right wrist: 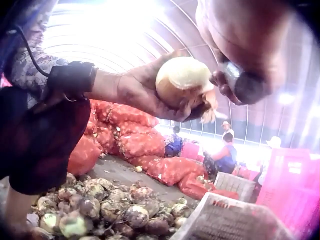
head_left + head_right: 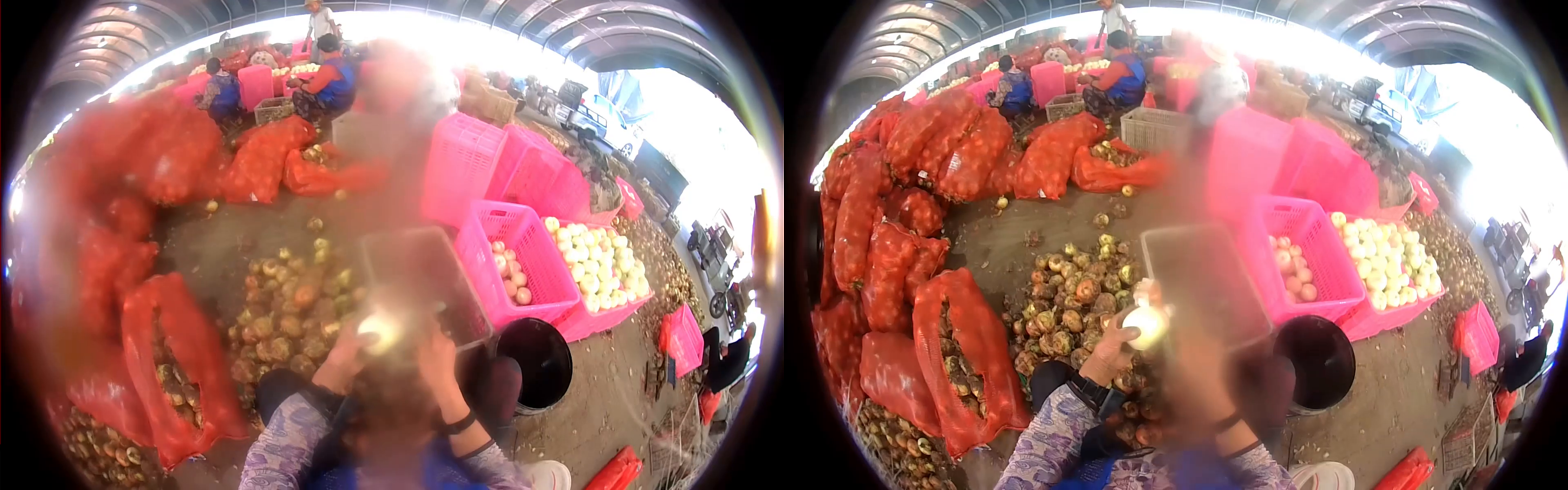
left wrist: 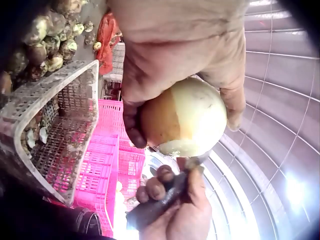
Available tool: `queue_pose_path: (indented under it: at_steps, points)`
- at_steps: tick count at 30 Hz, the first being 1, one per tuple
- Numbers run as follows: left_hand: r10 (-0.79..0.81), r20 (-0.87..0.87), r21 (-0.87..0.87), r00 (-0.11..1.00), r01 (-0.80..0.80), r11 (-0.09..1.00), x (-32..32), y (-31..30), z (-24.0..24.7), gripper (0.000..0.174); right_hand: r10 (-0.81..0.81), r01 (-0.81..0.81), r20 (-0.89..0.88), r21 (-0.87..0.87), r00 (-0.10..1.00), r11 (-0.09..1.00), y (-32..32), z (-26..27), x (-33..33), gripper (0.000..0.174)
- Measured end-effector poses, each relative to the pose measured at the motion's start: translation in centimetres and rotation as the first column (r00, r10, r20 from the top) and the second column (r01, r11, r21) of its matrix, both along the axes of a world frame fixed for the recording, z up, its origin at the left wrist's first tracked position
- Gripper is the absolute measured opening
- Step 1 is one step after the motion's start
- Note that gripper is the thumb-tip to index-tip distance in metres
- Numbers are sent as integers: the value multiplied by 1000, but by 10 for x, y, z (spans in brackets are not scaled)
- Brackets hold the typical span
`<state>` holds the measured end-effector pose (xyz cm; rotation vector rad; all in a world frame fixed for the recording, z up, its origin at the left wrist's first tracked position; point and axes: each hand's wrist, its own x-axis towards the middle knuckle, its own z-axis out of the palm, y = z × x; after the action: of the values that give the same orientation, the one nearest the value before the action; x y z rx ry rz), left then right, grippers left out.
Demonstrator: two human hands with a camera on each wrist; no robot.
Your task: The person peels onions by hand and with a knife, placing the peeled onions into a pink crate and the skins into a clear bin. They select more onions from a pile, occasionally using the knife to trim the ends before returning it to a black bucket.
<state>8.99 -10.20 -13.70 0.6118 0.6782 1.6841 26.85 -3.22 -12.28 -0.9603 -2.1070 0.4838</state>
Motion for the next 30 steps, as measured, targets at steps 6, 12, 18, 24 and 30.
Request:
queue_pose_path:
  at_steps: [6, 12, 18, 24, 30]
  points:
    - [28, -28, -47, 999, -29, 998, 1, 0, 2, 80, 101, -134, 152, 227, 983, 965, -26, 26, 3, 31]
    - [39, 8, -158, 999, -37, 987, 8, -3, 19, 63, 51, -113, 205, 301, 977, 947, -20, 36, -2, 35]
    - [-57, -232, -86, 971, 38, 996, -1, 3, -2, 69, 28, -54, 141, 189, 990, 981, -12, 18, -3, 43]
    - [-69, -228, 26, 971, 77, 997, -1, 4, -20, 59, -72, 90, 98, -204, 993, 975, 1, 5, -2, 42]
    - [-97, -108, 30, 989, 101, 994, 8, -15, 32, 63, -49, -127, -311, -518, 949, 846, 37, -54, 14, 44]
